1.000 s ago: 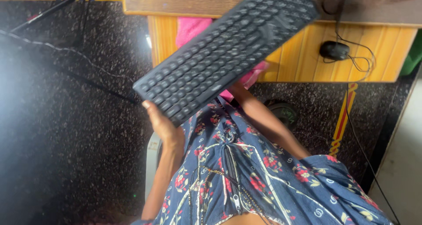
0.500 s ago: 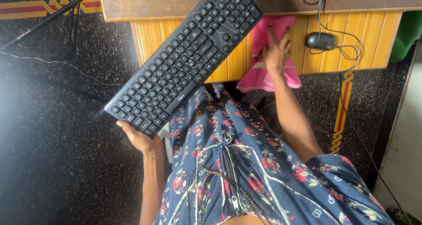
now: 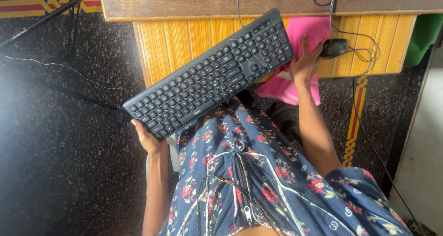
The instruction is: The person picks up a keyboard from a wooden desk, wipes the desk surface and the keyboard with a pink cloth, and then wipes the desk again.
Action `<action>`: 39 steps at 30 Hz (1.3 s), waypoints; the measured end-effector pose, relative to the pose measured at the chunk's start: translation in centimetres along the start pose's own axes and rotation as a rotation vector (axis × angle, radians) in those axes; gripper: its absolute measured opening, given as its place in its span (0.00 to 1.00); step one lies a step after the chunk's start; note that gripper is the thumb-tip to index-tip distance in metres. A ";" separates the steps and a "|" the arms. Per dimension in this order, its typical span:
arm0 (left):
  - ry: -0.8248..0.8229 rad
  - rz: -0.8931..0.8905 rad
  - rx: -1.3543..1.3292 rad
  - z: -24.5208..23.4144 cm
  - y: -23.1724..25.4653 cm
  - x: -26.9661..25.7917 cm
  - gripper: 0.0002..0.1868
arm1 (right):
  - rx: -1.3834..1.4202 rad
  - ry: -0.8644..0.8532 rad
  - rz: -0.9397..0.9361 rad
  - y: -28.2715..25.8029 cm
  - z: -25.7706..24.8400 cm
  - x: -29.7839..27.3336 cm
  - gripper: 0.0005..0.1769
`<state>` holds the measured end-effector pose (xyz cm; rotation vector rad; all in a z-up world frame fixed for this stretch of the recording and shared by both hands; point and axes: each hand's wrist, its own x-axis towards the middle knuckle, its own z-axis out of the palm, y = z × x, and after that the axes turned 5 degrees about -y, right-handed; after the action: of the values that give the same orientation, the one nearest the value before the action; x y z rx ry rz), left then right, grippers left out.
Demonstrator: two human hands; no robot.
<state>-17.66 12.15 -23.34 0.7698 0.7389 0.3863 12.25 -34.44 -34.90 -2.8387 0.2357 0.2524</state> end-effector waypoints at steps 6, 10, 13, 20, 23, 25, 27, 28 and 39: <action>0.073 -0.098 0.014 -1.7 -3.4 1.7 0.31 | -0.076 0.015 -0.265 4.0 -0.1 -3.6 0.48; 0.009 -0.179 0.084 -1.7 -5.6 2.9 0.33 | -0.218 -0.004 -0.415 4.6 -1.5 -3.8 0.41; 0.003 -0.146 0.151 -1.0 -6.8 3.8 0.34 | -0.007 -0.070 -0.367 4.2 -2.4 -4.1 0.32; -0.043 -0.178 0.123 1.1 -9.7 5.6 0.32 | 0.021 -0.061 -0.513 3.4 -4.1 -3.7 0.34; -0.070 -0.158 0.159 2.1 -10.2 6.9 0.33 | -0.038 -0.027 -0.558 3.1 -4.0 -3.8 0.28; -0.110 -0.131 0.157 2.8 -10.4 8.1 0.33 | -0.077 -0.006 -0.572 3.1 -4.0 -3.9 0.25; -0.144 -0.150 0.148 3.2 -10.4 9.5 0.33 | -0.148 -0.002 -0.635 3.2 -3.5 -4.8 0.21; -0.143 -0.153 0.145 3.4 -10.6 10.1 0.33 | -0.152 -0.002 -0.634 3.3 -3.4 -5.4 0.21; -0.178 -0.188 0.284 5.1 -13.4 17.3 0.38 | -0.122 -0.089 -0.701 3.2 -2.9 -10.1 0.42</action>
<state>-1.35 10.48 -38.64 0.9786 0.6986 0.0405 2.33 -36.98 -31.01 -2.8065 -0.8019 0.2391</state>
